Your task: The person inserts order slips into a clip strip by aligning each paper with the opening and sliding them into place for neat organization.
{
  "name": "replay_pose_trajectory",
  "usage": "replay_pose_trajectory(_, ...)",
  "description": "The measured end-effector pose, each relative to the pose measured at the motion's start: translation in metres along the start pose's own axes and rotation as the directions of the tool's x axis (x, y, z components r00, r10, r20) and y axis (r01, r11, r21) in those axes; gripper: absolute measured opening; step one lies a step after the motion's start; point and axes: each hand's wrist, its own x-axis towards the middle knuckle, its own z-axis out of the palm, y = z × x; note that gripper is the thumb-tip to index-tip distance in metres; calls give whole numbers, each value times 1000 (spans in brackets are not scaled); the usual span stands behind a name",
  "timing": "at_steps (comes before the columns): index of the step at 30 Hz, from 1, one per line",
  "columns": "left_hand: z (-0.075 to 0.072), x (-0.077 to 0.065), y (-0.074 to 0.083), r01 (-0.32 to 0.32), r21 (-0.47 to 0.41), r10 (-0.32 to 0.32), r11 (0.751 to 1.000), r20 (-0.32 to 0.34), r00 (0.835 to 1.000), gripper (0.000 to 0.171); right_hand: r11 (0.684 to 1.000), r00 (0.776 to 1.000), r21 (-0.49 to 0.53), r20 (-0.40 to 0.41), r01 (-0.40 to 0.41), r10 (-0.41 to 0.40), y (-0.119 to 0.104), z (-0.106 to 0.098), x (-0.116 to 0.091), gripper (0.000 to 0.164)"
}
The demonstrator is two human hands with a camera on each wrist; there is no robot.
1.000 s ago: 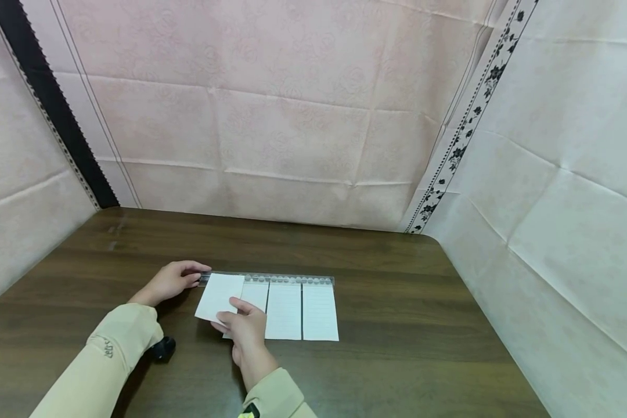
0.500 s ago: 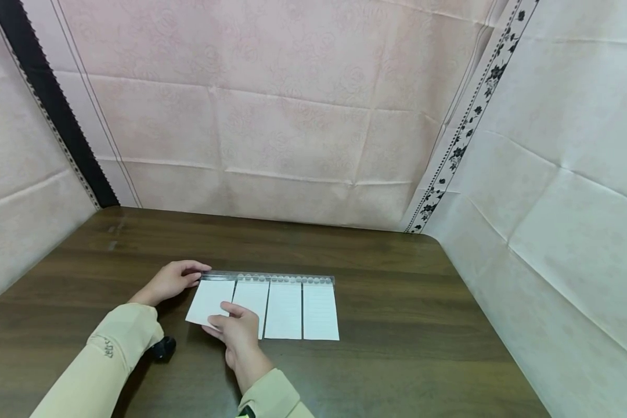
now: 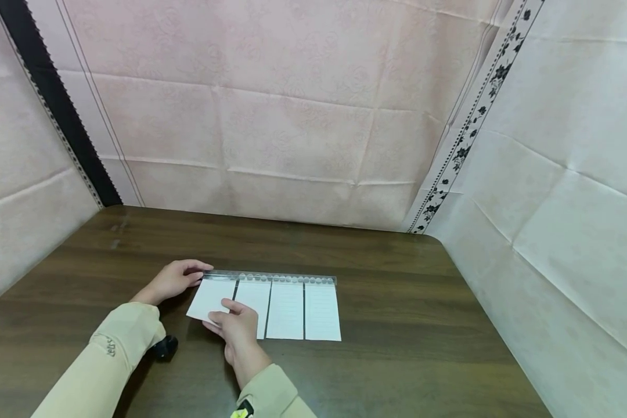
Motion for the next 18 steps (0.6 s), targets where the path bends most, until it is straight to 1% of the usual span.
replay_pose_trajectory(10, 1, 2, -3, -7, -2, 7, 1000, -8, 1000, 24, 999, 1000, -35, -11, 19, -20, 5, 0, 6, 39)
replay_pose_trajectory(14, 1, 2, -3, 3, -2, -4, 1000, -12, 1000, 24, 998, 999, -46, -15, 35, -36, 4, 0, 9, 39)
replay_pose_trajectory(18, 1, 1, -1, 18, -2, -18, 1000, -16, 1000, 24, 998, 1000, -55, -17, 26, -27, 3, 1, 11, 39)
